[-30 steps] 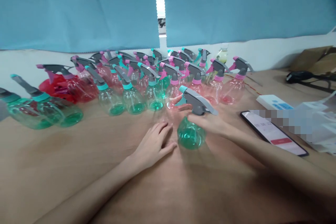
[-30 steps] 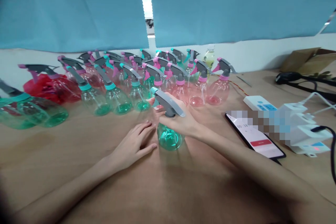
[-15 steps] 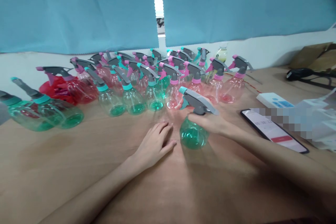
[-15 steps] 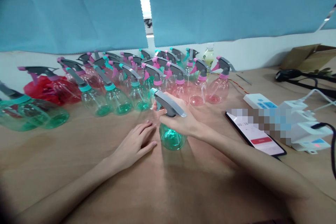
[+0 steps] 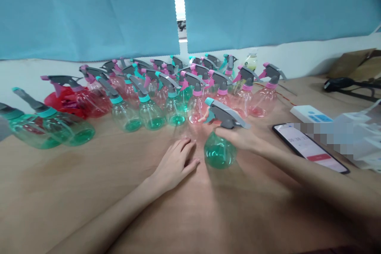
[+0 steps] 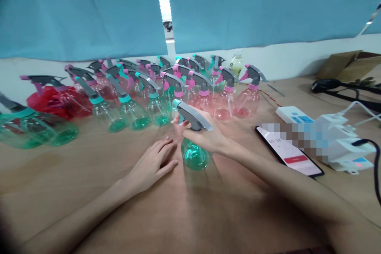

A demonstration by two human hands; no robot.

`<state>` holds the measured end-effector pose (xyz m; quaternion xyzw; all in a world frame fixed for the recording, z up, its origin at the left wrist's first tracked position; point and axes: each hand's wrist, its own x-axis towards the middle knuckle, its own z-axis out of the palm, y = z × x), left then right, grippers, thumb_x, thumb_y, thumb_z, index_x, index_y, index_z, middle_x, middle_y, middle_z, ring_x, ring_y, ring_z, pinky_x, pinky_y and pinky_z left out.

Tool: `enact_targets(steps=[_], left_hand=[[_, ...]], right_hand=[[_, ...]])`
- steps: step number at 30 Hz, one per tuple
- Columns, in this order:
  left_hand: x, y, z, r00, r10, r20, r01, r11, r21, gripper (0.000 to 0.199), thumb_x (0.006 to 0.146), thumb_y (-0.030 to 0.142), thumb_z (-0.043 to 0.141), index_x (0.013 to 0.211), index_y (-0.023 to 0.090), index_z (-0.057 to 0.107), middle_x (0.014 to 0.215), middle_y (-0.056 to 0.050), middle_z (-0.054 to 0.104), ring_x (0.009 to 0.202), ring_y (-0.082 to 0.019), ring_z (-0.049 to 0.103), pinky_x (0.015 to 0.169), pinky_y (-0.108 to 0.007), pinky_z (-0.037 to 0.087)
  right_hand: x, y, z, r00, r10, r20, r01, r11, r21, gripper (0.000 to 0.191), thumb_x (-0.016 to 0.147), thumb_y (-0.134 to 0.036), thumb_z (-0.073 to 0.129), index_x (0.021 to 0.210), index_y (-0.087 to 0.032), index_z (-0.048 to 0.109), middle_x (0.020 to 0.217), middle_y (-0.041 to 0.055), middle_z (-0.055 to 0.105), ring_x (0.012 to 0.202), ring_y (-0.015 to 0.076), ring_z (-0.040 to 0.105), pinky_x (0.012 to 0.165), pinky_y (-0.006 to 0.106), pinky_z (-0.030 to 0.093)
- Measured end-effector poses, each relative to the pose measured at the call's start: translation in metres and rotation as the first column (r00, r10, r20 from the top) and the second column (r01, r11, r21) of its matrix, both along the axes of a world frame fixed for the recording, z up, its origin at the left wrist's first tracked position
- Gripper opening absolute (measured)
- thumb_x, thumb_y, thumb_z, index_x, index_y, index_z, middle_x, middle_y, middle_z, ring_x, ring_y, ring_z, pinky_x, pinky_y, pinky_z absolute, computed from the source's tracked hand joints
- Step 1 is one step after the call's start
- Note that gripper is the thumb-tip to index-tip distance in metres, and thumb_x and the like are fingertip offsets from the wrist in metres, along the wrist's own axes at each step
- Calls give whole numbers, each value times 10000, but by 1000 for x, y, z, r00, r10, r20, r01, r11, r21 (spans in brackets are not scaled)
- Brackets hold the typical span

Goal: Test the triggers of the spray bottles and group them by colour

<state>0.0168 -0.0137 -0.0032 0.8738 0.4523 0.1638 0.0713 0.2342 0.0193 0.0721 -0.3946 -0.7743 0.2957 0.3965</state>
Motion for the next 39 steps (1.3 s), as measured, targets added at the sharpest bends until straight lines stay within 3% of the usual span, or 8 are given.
enact_targets(steps=[5,11,17,22,24,28,32,39], left_hand=[[0,-1,1,1000,3,12,-3,1000,-5,445,945,430,513,1317,187,493,1383,-143,505,1323,-303,416,1072,-486,362],[0,-1,0,1000,1,9,-1,1000,3,453,946,426,512,1327,182,488,1391,-140,494,1318,-293,419,1073,-465,362],[0,-1,1,1000,-7,6,7,1000,1,468,949,416,509,1339,160,477,1387,-150,493,1318,-296,414,1078,-470,355],[1,-1,1,1000,5,-10,-5,1000,2,471,948,414,512,1337,150,481,1392,-155,487,1324,-297,409,1077,-461,359],[1,-1,1,1000,2,-21,-2,1000,6,479,953,421,504,1343,144,475,1393,-155,487,1324,-292,409,1077,-458,361],[1,-1,0,999,2,-33,-1,1000,24,491,959,435,493,1354,145,467,1400,-152,483,1324,-285,411,1078,-456,363],[0,-1,0,999,2,-47,0,1000,30,483,962,433,487,1345,140,486,1400,-158,485,1319,-291,416,1067,-464,375],[2,-1,3,998,-4,-66,7,999,39,445,960,415,498,1307,139,533,1382,-157,504,1312,-293,425,1059,-461,384]], right_hand=[[1,2,-7,997,-21,-79,18,999,-37,454,696,-185,477,1123,-286,593,1045,-1,696,741,177,634,622,297,494],[-2,0,-6,994,-89,-64,86,994,-61,446,720,-219,506,1155,-270,589,878,24,710,720,213,636,638,344,500],[-4,0,-5,992,-49,-118,40,996,-75,524,684,-157,494,1184,-292,575,990,24,720,803,212,659,720,354,517],[-3,-1,-7,992,-63,-110,56,996,-63,559,676,-156,502,1212,-298,571,1023,26,718,743,210,650,657,352,510],[-4,-1,-7,991,-81,-104,74,995,-72,528,671,-170,501,1178,-289,587,1001,28,718,741,213,646,643,351,502],[-5,-3,-5,984,-137,-113,126,987,-100,349,660,-206,486,972,-252,635,771,16,688,728,223,634,611,334,476],[-6,-2,-4,983,-84,-164,72,994,-77,219,659,-191,487,822,-253,619,741,3,664,722,191,608,653,313,484],[-4,1,-7,985,-33,-171,22,998,-63,250,652,-136,488,849,-260,580,690,-37,632,528,122,448,555,275,442]])
